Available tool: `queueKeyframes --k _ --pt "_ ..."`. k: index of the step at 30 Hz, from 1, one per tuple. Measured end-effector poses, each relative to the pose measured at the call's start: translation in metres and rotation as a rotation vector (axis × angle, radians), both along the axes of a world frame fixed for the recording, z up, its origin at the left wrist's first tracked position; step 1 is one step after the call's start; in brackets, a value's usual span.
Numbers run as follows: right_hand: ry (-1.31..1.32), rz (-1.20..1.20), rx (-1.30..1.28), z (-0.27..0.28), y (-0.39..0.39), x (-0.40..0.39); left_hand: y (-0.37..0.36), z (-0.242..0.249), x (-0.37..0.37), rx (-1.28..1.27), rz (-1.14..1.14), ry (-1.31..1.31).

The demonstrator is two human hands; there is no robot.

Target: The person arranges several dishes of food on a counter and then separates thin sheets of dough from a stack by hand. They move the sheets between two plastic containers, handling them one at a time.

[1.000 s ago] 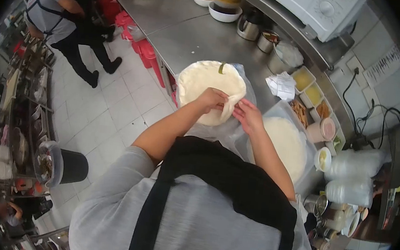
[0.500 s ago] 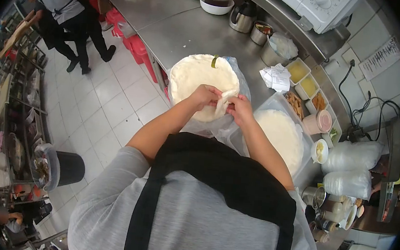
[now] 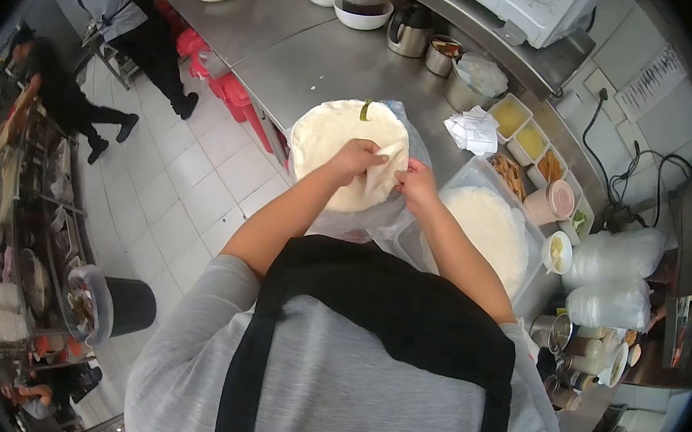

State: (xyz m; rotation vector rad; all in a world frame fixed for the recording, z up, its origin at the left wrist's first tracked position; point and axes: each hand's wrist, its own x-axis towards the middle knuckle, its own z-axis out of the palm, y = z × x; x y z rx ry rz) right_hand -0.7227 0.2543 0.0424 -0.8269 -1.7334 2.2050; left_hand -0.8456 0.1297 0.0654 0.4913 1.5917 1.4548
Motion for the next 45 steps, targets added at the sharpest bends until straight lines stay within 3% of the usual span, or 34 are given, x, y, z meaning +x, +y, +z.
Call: queueKeyframes --k 3,5,6,9,11,14,18,23,27,30,32,34,37,40,42,45 --pt "0.057 -0.022 -0.16 0.006 -0.001 0.002 -0.005 0.011 -0.017 0.065 0.016 -0.182" --pt "-0.055 -0.006 -0.334 0.049 -0.012 0.004 -0.006 0.018 -0.02 0.088 0.021 -0.248" --pt "-0.11 0.004 -0.421 0.065 -0.018 0.002 -0.006 0.021 -0.022 0.072 0.005 -0.202" --pt "0.004 0.087 -0.321 0.069 -0.033 -0.011 -0.009 0.033 -0.028 0.04 -0.016 -0.071" --pt "-0.009 0.013 -0.22 0.052 -0.026 -0.028 -0.017 0.049 -0.039 0.047 0.011 0.01" --pt "0.057 0.014 -0.198 0.054 -0.02 -0.036 -0.034 0.072 -0.082 0.017 0.053 0.401" --pt "0.165 0.085 -0.236 0.073 -0.024 -0.043 -0.066 0.107 -0.127 -0.06 0.244 0.676" --pt "0.427 0.154 -0.262 0.148 -0.039 -0.035 -0.096 0.174 -0.153 0.012 0.413 0.853" --pt "0.536 0.12 -0.278 0.206 -0.04 0.006 -0.089 0.206 -0.132 -0.085 0.526 1.125" --pt "0.537 0.011 -0.234 0.213 -0.038 0.051 -0.072 0.181 -0.125 -0.01 0.464 1.141" --pt "0.51 -0.061 -0.213 0.203 -0.033 0.079 -0.056 0.14 -0.132 0.023 0.368 1.096" --pt "0.487 -0.167 -0.181 0.196 -0.03 0.106 -0.045 0.109 -0.126 -0.066 0.403 1.074" --pt "0.471 -0.356 -0.107 0.191 -0.026 0.143 -0.025 0.028 -0.144 -0.154 0.432 0.833" --pt "0.485 -0.511 -0.021 0.2 -0.017 0.176 -0.028 0.026 -0.104 -0.292 0.428 0.721" --pt "0.482 -0.605 0.044 0.221 -0.016 0.196 -0.032 -0.024 -0.119 -0.345 0.393 0.851" --pt "0.41 -0.527 0.082 0.241 -0.019 0.204 -0.041 -0.034 -0.107 -0.388 0.387 1.05"
